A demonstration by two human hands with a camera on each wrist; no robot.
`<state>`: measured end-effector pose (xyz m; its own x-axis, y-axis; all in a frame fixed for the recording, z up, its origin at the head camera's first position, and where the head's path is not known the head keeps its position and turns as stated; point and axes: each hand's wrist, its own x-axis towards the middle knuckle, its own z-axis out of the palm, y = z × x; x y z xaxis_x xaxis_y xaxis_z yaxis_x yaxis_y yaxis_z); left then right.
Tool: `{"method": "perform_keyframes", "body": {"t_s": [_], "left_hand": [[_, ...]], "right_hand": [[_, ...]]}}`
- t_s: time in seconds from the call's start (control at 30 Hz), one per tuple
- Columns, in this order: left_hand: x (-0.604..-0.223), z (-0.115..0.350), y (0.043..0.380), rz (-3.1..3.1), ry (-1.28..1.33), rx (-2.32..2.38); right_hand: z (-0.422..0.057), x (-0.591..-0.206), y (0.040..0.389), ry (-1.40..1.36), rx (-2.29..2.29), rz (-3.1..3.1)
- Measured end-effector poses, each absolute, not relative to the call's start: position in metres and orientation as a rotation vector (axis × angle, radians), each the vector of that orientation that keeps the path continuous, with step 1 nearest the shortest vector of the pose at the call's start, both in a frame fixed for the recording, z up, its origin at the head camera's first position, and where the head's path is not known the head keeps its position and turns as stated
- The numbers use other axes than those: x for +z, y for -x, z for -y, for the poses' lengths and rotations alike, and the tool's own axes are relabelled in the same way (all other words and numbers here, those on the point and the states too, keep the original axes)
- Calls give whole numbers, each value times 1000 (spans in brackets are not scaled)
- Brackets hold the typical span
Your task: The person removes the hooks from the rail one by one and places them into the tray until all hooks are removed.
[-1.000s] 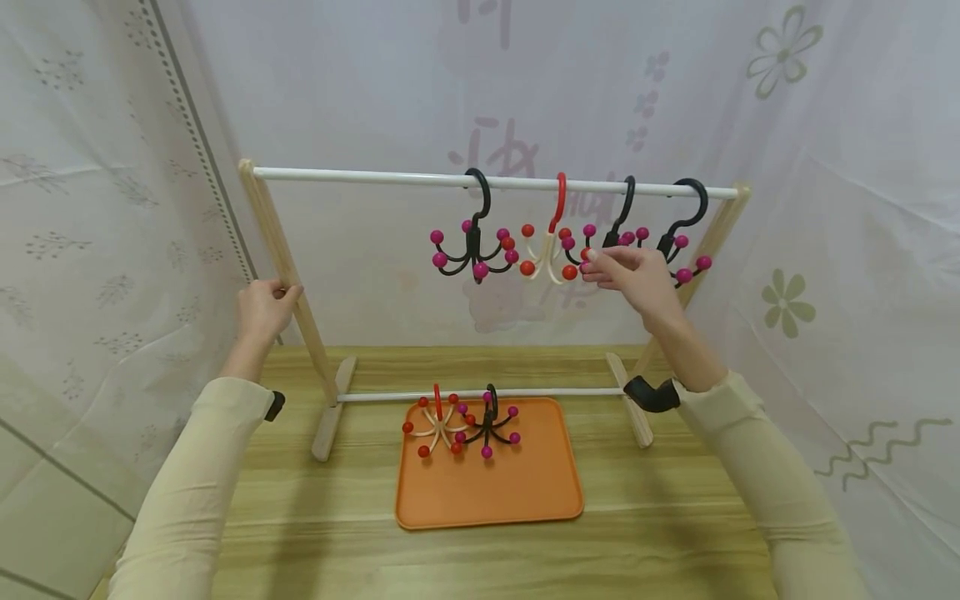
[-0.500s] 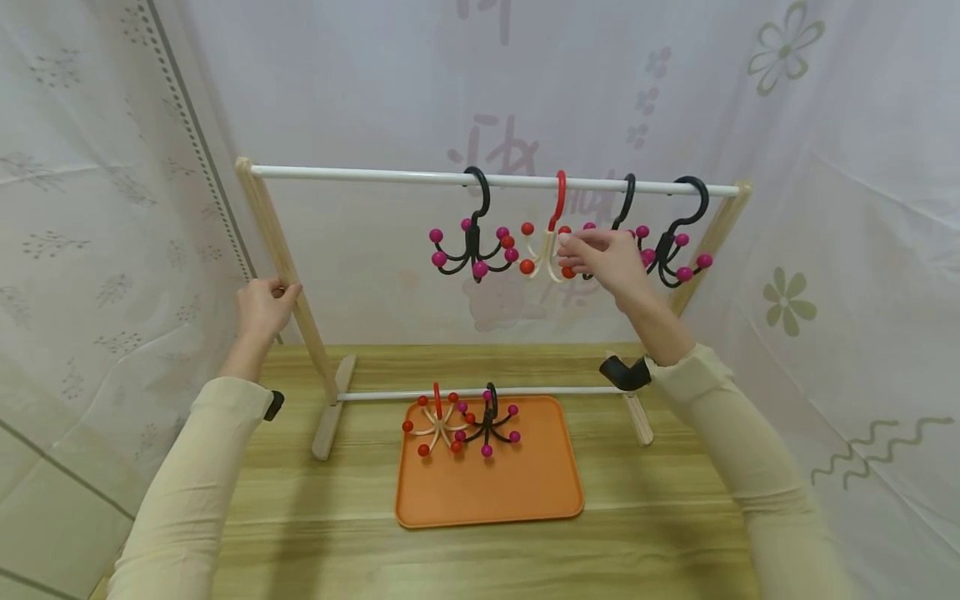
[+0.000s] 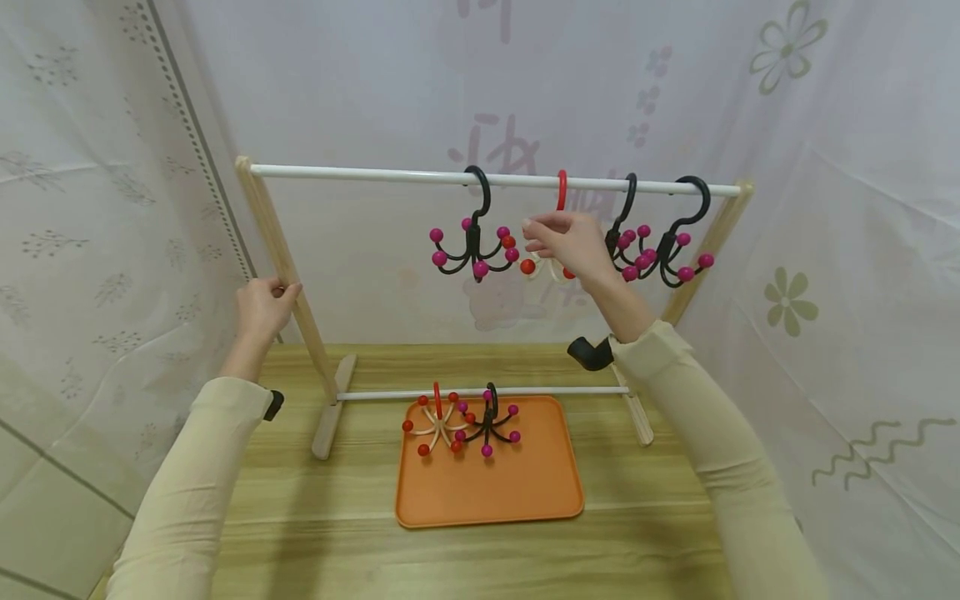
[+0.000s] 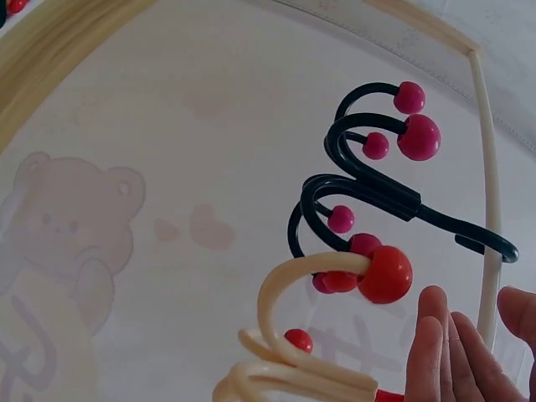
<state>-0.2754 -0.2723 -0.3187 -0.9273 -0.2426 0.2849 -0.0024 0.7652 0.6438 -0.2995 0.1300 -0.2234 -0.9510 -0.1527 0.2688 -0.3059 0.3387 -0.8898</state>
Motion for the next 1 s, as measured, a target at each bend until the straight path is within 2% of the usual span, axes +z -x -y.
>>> {"method": "perform_keyframes", "body": {"t_s": [0.4,1.0], "left_hand": [[-319,273,275,2598,-179,-950],[-318,270,274,2612,-186,-965]], "right_hand": [[-99,-213,306,-402,1816,2352],[-72,-209,307,-380,1651,2327]]}}
